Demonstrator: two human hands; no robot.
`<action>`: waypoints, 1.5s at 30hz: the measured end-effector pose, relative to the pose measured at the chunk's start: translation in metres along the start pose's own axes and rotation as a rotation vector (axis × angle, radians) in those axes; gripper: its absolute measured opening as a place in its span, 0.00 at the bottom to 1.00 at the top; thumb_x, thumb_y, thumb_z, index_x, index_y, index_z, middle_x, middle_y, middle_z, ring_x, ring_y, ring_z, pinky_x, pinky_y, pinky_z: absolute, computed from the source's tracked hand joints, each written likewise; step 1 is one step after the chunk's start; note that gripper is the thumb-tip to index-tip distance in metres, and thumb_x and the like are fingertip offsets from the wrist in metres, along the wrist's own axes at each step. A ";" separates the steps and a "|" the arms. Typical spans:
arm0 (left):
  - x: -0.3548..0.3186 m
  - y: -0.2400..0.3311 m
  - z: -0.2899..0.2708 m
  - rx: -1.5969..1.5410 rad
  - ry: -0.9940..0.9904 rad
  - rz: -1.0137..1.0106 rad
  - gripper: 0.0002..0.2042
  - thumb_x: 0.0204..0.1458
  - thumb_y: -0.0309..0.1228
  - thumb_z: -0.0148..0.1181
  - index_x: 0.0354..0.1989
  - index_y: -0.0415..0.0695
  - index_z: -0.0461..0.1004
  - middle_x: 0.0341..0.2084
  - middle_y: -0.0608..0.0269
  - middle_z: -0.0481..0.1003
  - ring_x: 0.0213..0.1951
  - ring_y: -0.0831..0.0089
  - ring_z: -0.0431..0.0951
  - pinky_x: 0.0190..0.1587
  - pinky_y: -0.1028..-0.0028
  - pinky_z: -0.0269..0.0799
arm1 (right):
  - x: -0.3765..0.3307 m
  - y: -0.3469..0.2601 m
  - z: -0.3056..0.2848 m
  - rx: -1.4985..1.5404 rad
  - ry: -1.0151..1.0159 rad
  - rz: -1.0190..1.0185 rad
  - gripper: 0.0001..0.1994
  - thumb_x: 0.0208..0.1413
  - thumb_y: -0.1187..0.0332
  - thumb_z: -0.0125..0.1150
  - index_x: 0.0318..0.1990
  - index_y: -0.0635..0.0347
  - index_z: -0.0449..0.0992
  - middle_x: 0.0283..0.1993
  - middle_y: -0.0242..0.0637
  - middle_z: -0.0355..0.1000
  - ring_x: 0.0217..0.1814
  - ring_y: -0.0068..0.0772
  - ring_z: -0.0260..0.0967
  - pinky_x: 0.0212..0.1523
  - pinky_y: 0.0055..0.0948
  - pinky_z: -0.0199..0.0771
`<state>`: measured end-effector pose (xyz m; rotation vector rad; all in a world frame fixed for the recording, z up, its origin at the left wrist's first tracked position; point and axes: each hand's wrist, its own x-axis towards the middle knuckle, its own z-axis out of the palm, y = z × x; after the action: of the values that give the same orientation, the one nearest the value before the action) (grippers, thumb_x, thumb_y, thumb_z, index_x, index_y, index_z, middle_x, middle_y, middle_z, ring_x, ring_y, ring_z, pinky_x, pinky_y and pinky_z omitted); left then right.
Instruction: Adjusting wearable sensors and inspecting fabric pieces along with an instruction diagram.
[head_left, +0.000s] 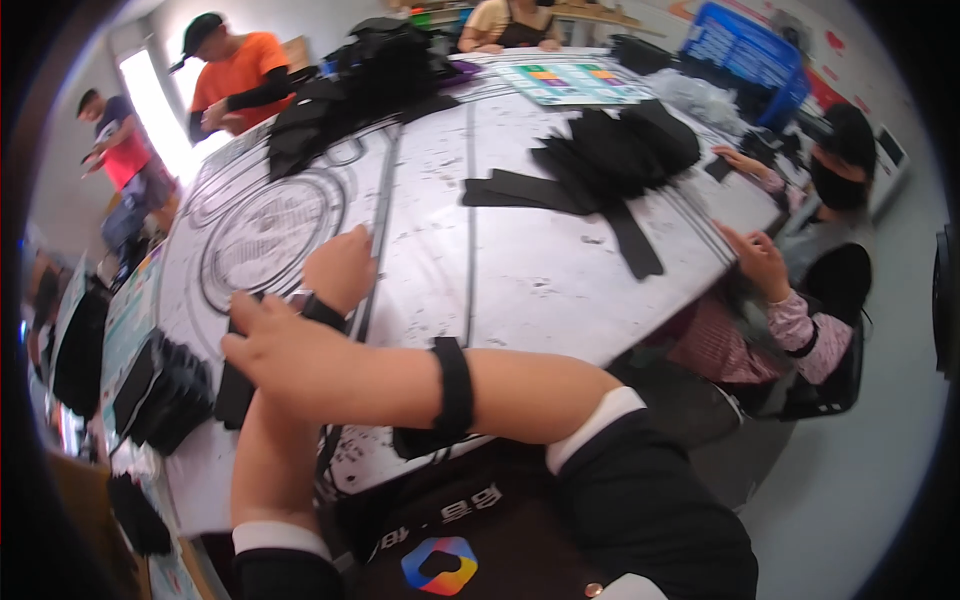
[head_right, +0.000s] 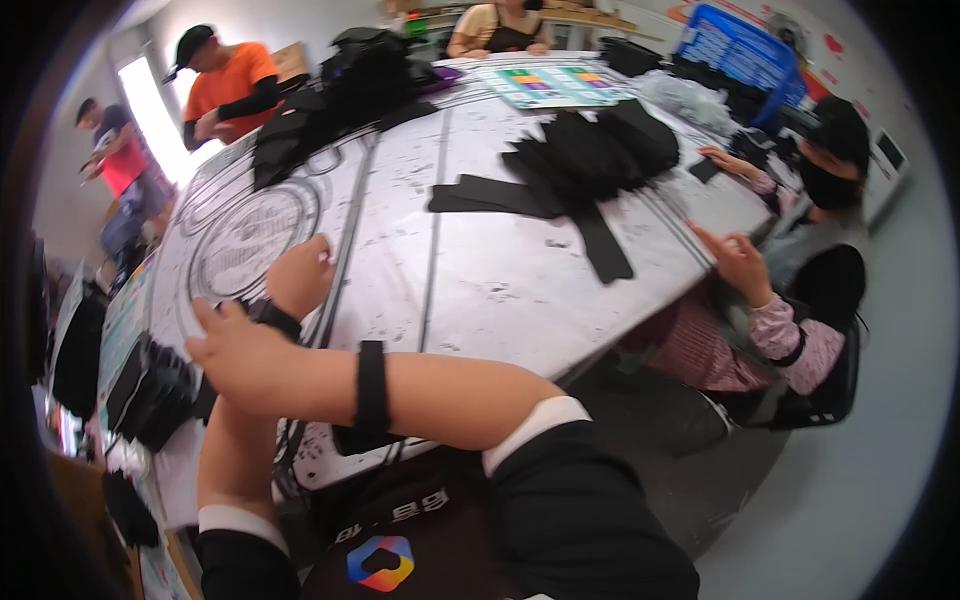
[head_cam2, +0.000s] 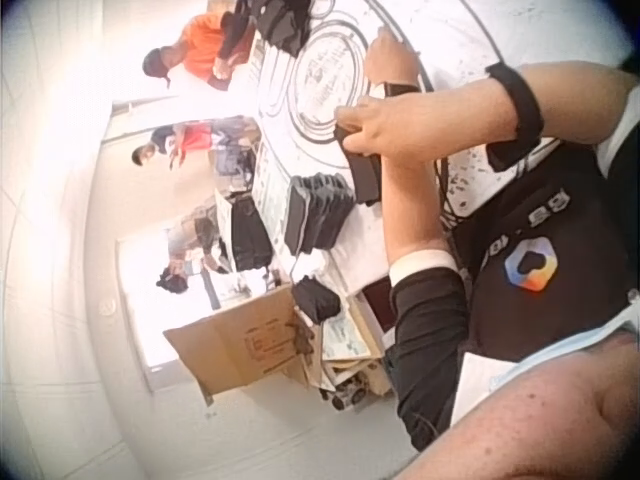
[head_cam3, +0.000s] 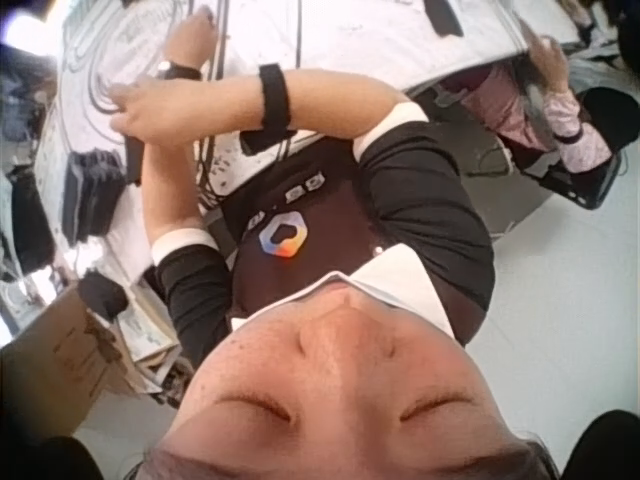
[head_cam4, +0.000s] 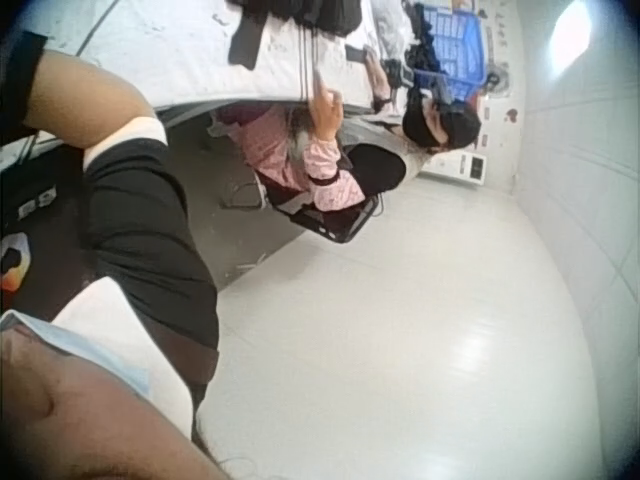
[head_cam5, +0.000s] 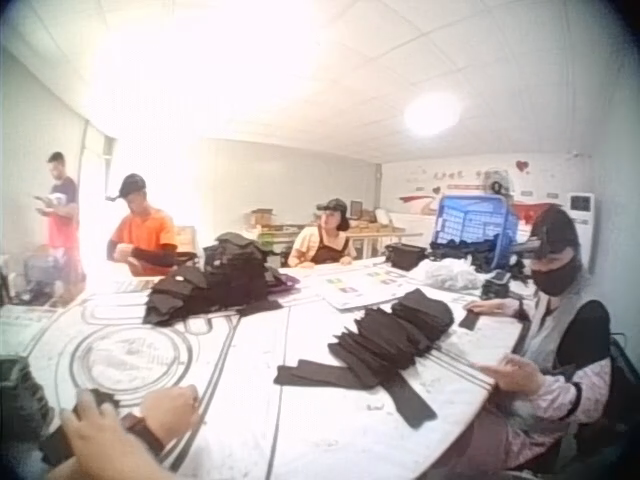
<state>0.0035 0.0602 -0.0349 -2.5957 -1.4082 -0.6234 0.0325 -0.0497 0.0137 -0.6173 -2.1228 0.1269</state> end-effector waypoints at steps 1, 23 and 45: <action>-0.001 -0.004 0.005 0.001 0.018 -0.017 0.03 0.44 0.29 0.51 0.26 0.45 0.67 0.19 0.53 0.72 0.26 0.51 0.73 0.27 0.56 0.65 | 0.000 0.002 -0.006 -0.037 -0.061 -0.119 0.12 0.37 0.75 0.53 0.33 0.68 0.67 0.40 0.49 0.60 0.42 0.52 0.59 0.41 0.39 0.62; 0.000 0.006 0.000 -0.148 -0.162 -0.109 0.06 0.48 0.26 0.48 0.30 0.39 0.70 0.24 0.52 0.75 0.28 0.55 0.75 0.31 0.62 0.69 | 0.003 0.006 -0.028 0.045 0.025 0.093 0.05 0.53 0.72 0.53 0.36 0.60 0.68 0.36 0.43 0.58 0.31 0.42 0.64 0.34 0.34 0.66; -0.027 0.054 -0.004 -0.059 -0.110 0.222 0.04 0.42 0.24 0.49 0.28 0.40 0.67 0.20 0.55 0.72 0.26 0.58 0.74 0.28 0.62 0.69 | 0.012 0.012 -0.020 0.287 -0.345 0.592 0.20 0.52 0.54 0.40 0.27 0.54 0.78 0.29 0.36 0.75 0.34 0.46 0.71 0.44 0.45 0.61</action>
<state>0.0340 0.0078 -0.0373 -2.8189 -1.1213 -0.5056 0.0473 -0.0362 0.0305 -1.0901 -2.1185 0.9049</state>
